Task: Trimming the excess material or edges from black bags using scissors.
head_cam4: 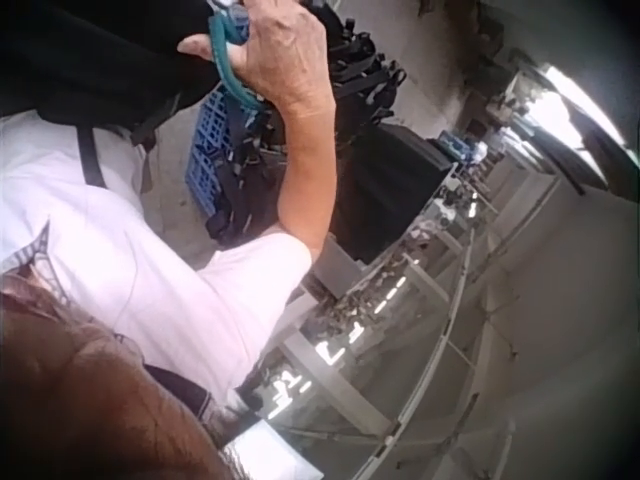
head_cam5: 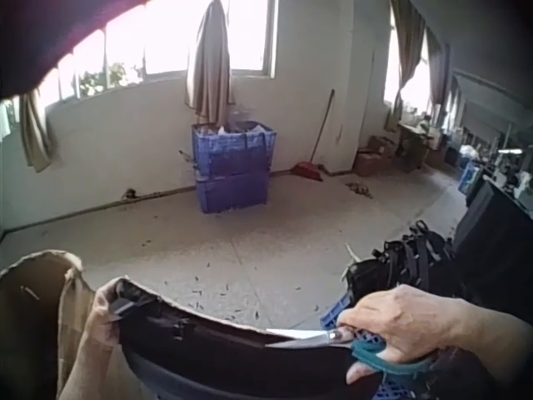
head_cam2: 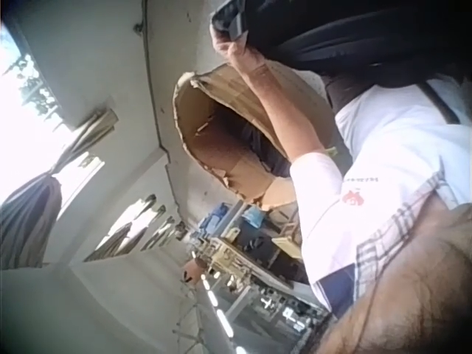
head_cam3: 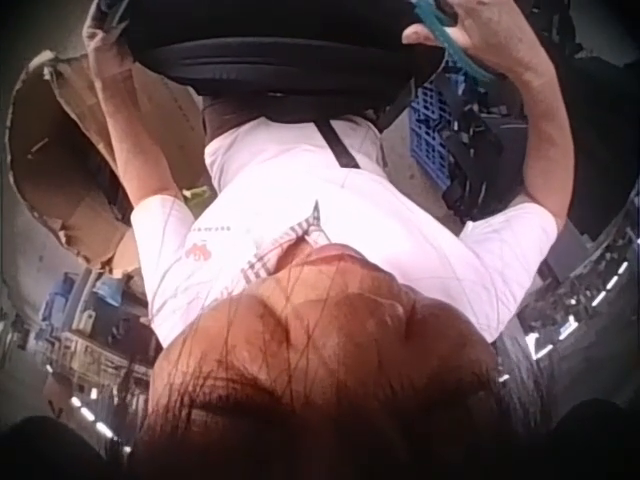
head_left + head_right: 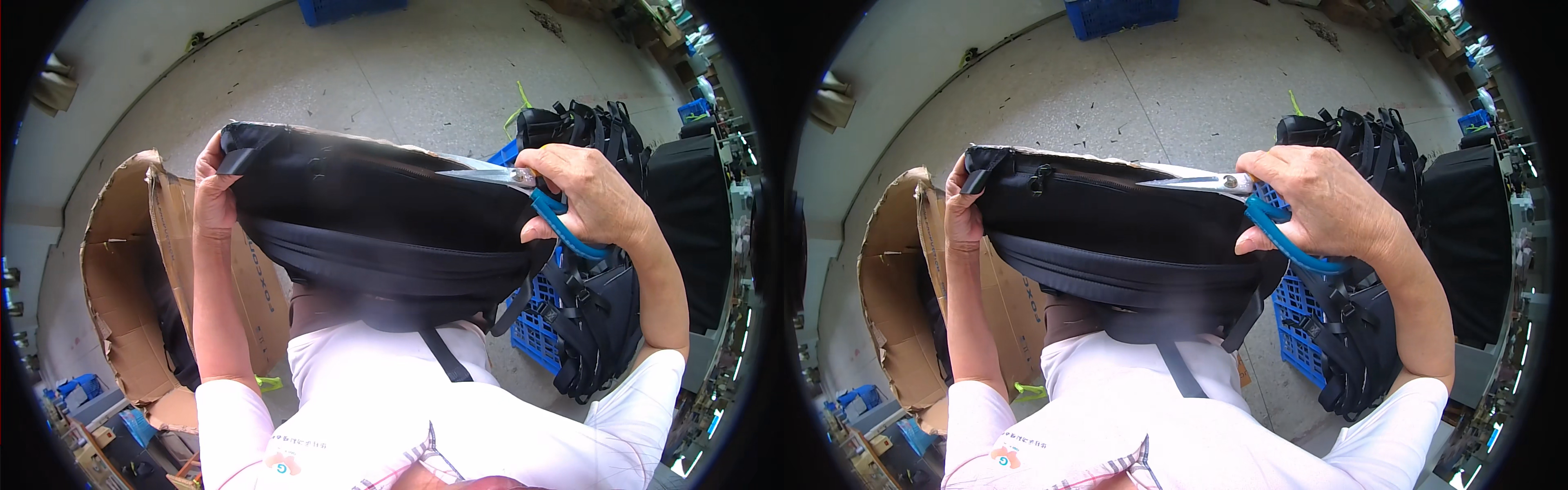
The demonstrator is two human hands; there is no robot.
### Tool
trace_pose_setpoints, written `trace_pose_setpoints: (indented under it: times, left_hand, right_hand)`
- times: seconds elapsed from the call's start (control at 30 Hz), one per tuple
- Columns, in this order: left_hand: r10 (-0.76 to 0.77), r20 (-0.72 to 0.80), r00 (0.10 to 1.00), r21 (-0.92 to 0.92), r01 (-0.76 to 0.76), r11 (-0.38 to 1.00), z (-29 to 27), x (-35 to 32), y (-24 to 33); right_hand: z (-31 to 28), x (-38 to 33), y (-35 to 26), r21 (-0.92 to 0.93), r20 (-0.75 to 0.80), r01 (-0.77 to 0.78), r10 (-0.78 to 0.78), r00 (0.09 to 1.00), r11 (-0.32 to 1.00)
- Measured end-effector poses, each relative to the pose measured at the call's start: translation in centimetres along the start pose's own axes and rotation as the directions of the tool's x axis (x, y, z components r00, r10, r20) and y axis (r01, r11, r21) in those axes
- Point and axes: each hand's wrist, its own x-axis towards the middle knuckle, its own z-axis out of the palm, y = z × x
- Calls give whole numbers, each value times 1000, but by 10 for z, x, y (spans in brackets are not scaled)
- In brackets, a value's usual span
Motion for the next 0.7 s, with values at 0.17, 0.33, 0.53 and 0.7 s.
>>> trace_pose_setpoints:
  times: [0.17,0.33,0.53,0.7]
  left_hand:
    - [-13,-61,998,-24,11,1000,5,-5,-1]
    - [-31,-52,998,-24,29,999,12,-2,1]
    - [0,-90,996,-16,-2,1000,15,-7,6]
    - [-11,-93,996,-37,7,999,13,-9,7]
  right_hand:
    - [-2,8,-5,42,78,-9,6,997,999]
    - [2,10,-6,-32,30,42,-41,999,999]
    - [-8,23,-9,-54,55,-67,69,996,996]
    - [-17,27,-11,-65,65,-45,49,997,997]
